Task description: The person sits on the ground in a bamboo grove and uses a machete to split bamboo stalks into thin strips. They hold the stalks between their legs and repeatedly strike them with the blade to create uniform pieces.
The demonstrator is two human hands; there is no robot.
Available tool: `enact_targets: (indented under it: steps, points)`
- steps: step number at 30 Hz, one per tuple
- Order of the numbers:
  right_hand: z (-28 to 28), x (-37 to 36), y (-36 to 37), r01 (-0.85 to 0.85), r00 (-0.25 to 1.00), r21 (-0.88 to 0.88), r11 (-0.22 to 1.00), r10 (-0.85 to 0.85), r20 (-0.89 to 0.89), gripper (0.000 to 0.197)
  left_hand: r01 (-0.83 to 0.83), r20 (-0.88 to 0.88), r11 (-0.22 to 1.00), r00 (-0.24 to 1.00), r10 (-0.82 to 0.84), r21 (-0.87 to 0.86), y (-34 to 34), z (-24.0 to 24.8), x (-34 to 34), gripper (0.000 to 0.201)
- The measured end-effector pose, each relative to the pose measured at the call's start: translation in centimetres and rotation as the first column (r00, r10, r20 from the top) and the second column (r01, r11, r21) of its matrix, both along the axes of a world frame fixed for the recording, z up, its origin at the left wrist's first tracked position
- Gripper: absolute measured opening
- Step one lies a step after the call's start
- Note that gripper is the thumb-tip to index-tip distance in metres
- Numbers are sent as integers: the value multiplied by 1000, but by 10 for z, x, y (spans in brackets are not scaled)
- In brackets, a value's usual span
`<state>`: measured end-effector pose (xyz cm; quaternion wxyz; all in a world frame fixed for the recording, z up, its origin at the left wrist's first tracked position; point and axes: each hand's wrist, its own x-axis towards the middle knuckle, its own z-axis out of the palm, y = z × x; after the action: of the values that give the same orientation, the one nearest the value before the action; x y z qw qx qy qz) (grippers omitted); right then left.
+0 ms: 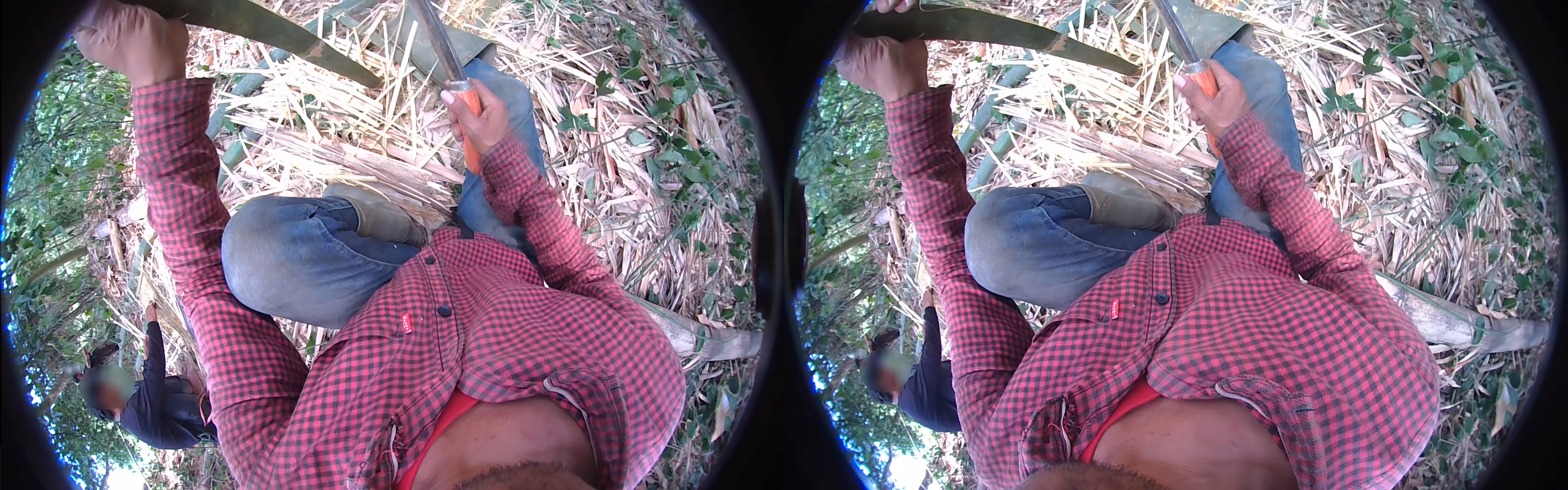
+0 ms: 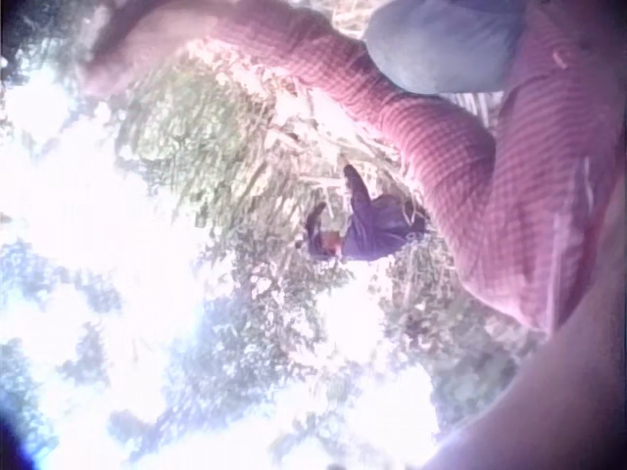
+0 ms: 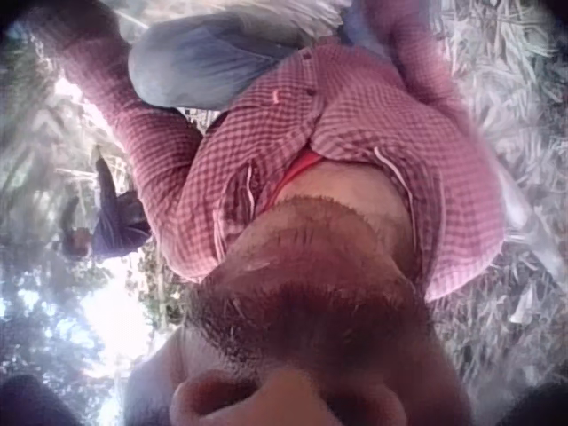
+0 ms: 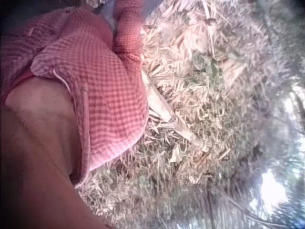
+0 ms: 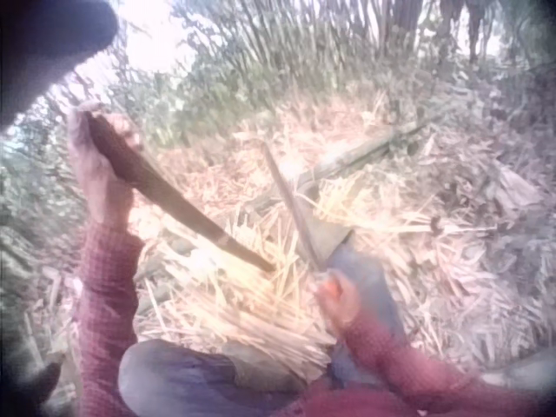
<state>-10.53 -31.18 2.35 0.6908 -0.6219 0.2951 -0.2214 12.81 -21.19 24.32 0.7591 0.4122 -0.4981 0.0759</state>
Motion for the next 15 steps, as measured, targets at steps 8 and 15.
enact_targets:
  steps: [8,15]
  points:
    - [65,16,12,-42,972,-96,995,63,228,42,-483,250,824,872,421,297,12,32,29,16]
    - [160,42,27,-152,864,-170,974,214,456,52,-247,192,897,963,187,365,30,59,25,26]
